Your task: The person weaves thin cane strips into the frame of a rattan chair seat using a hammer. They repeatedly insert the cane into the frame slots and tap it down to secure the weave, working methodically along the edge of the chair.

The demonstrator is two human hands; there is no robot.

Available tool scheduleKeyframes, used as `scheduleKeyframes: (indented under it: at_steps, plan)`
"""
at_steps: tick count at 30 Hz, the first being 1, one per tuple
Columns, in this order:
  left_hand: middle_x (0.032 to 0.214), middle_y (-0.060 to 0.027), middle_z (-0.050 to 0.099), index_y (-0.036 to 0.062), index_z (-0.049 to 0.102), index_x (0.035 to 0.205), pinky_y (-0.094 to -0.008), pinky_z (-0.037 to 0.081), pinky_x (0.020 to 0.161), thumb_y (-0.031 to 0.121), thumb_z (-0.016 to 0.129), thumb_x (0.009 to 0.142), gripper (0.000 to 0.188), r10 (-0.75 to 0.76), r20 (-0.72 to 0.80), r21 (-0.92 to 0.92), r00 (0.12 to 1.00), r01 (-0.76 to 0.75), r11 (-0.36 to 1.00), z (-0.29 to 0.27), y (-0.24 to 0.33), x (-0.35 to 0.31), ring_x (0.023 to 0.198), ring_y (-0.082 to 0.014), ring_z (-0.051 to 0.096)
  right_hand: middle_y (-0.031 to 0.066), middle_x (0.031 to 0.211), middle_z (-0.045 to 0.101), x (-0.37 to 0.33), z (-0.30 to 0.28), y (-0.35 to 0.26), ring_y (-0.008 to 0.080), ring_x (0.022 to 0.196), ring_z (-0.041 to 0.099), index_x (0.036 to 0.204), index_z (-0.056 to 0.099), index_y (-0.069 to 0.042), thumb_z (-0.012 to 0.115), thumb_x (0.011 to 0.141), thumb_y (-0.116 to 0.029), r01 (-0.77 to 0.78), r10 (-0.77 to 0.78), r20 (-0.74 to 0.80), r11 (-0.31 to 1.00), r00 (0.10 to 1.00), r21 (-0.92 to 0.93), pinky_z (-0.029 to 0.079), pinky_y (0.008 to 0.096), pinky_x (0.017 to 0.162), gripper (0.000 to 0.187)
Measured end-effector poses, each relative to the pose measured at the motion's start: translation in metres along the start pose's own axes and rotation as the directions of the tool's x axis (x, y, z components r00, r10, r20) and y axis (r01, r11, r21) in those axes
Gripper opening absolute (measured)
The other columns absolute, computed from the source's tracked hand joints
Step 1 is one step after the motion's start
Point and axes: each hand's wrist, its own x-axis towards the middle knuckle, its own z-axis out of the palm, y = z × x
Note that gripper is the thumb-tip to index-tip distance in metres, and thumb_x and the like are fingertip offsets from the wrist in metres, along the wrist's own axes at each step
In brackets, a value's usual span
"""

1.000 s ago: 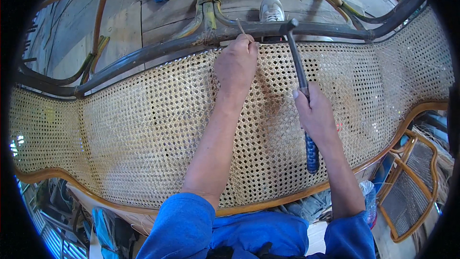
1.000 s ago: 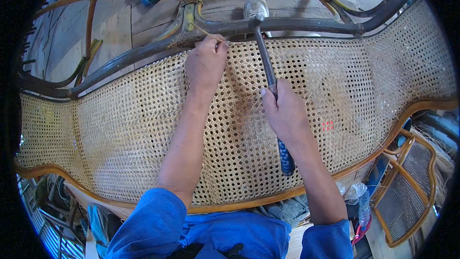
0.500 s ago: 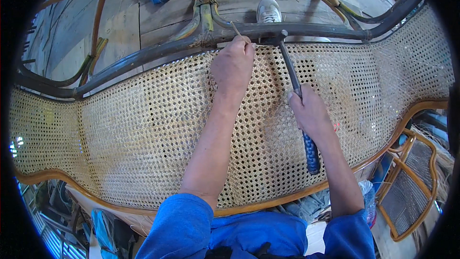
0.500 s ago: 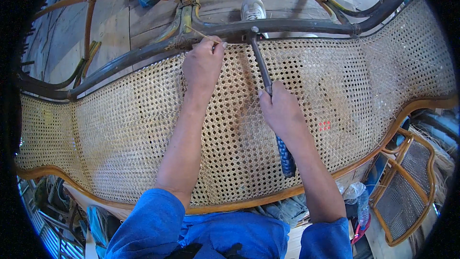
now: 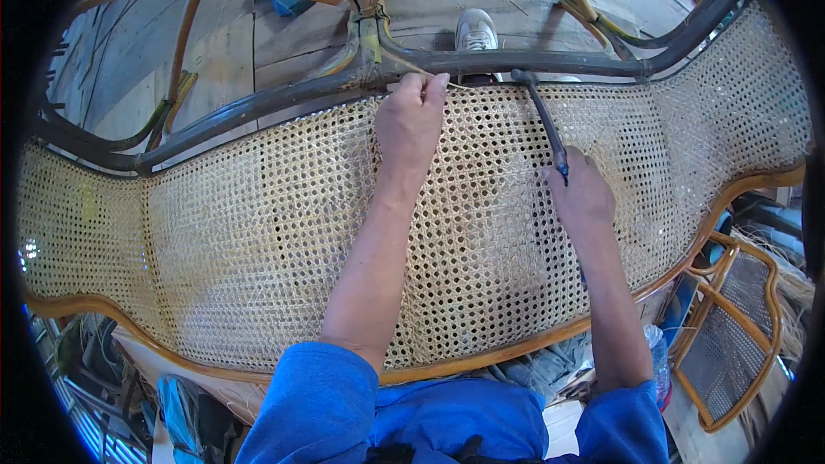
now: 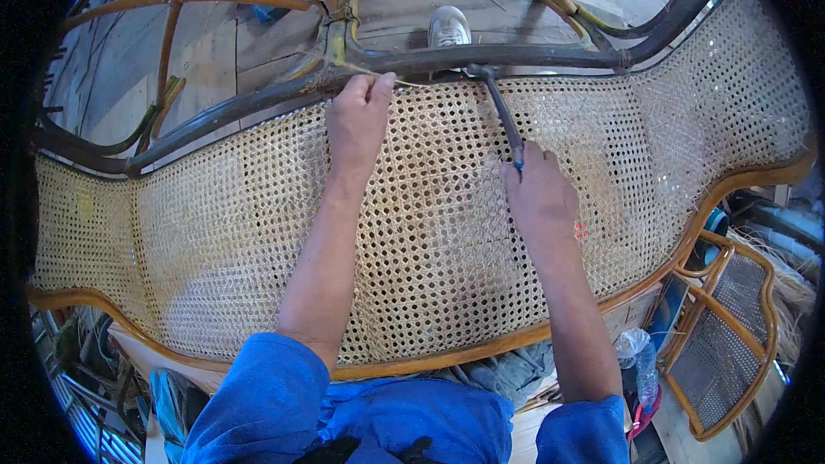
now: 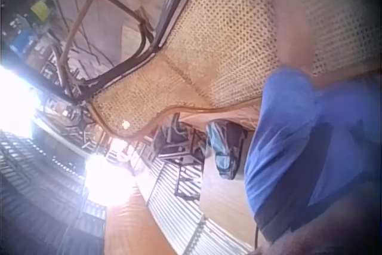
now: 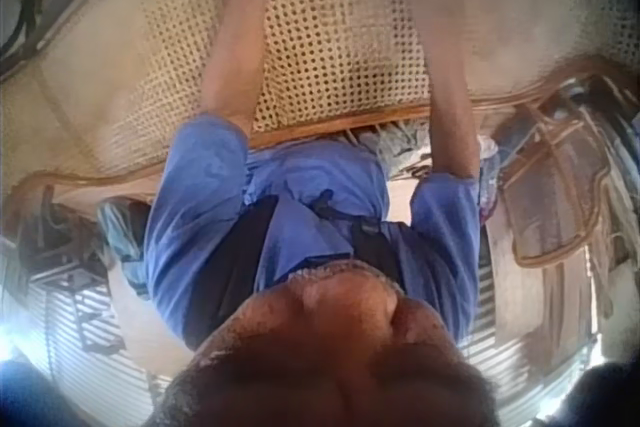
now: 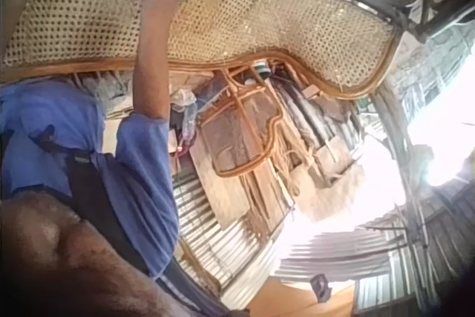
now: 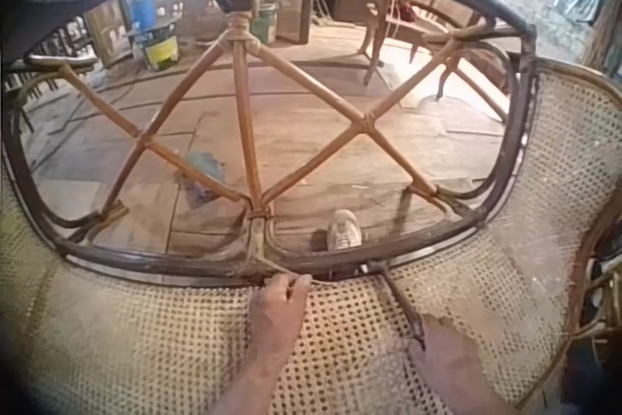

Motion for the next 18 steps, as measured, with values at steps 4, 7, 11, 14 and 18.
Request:
scheduleKeyframes:
  at_steps: [4, 7, 11, 14, 18]
  plan:
    - [0.081, -0.0048, 0.066, -0.0022, 0.061, 0.106, -0.0337, 0.054, 0.059, 0.058, 0.049, 0.093, 0.062, 0.277, 0.647, -0.694, 0.710, 0.699, -0.171, -0.014, -0.016, 0.001, 0.065, -0.0194, 0.064, 0.0175, 0.112, 0.059, 0.013, 0.001, 0.013, 0.0342, 0.092, 0.064, 0.116, 0.055, -0.004, 0.058, 0.091, -0.024, 0.071, -0.067, -0.111, 0.997, 0.992, 0.034, 0.050, 0.0444, 0.081, 0.033]
    - [0.094, -0.0142, 0.067, -0.0039, 0.059, 0.110, -0.0412, 0.056, 0.075, 0.067, 0.037, 0.092, 0.077, 0.258, 0.646, -0.600, 0.718, 0.687, -0.410, 0.005, 0.002, -0.021, 0.087, -0.0305, 0.067, 0.0149, 0.106, 0.062, 0.012, -0.002, 0.010, 0.0264, 0.090, 0.065, 0.116, 0.058, -0.004, 0.059, 0.090, -0.014, 0.282, -0.182, -0.347, 0.922, 0.920, 0.265, 0.051, 0.0388, 0.080, 0.028]
    - [0.117, -0.0241, 0.061, -0.0048, 0.057, 0.118, -0.0530, 0.044, 0.097, 0.075, 0.023, 0.089, 0.091, 0.326, 0.599, -0.537, 0.731, 0.669, -0.515, 0.015, 0.005, -0.030, 0.115, -0.0422, 0.054, 0.0123, 0.098, 0.066, -0.002, -0.008, -0.030, 0.0175, 0.087, 0.064, 0.113, 0.060, -0.003, 0.061, 0.087, -0.002, 0.430, -0.231, -0.388, 0.698, 0.892, 0.573, 0.051, 0.0306, 0.078, 0.025]
    - [0.125, -0.0266, 0.056, -0.0050, 0.055, 0.122, -0.0550, 0.037, 0.103, 0.078, 0.017, 0.086, 0.098, 0.408, 0.545, -0.485, 0.733, 0.672, -0.559, 0.018, 0.003, -0.030, 0.121, -0.0433, 0.049, 0.0117, 0.096, 0.067, -0.006, 0.000, -0.053, 0.0173, 0.086, 0.065, 0.112, 0.060, -0.002, 0.060, 0.087, 0.000, 0.423, -0.228, -0.367, 0.639, 0.902, 0.642, 0.051, 0.0296, 0.077, 0.025]
    - [0.123, -0.0258, 0.057, -0.0050, 0.055, 0.121, -0.0532, 0.040, 0.101, 0.078, 0.017, 0.086, 0.098, 0.341, 0.567, -0.491, 0.750, 0.640, -0.591, 0.015, 0.007, -0.030, 0.119, -0.0427, 0.051, 0.0135, 0.095, 0.067, 0.002, 0.006, -0.063, 0.0203, 0.084, 0.066, 0.112, 0.059, -0.002, 0.060, 0.088, 0.000, 0.412, -0.220, -0.365, 0.670, 0.905, 0.617, 0.052, 0.0310, 0.076, 0.024]
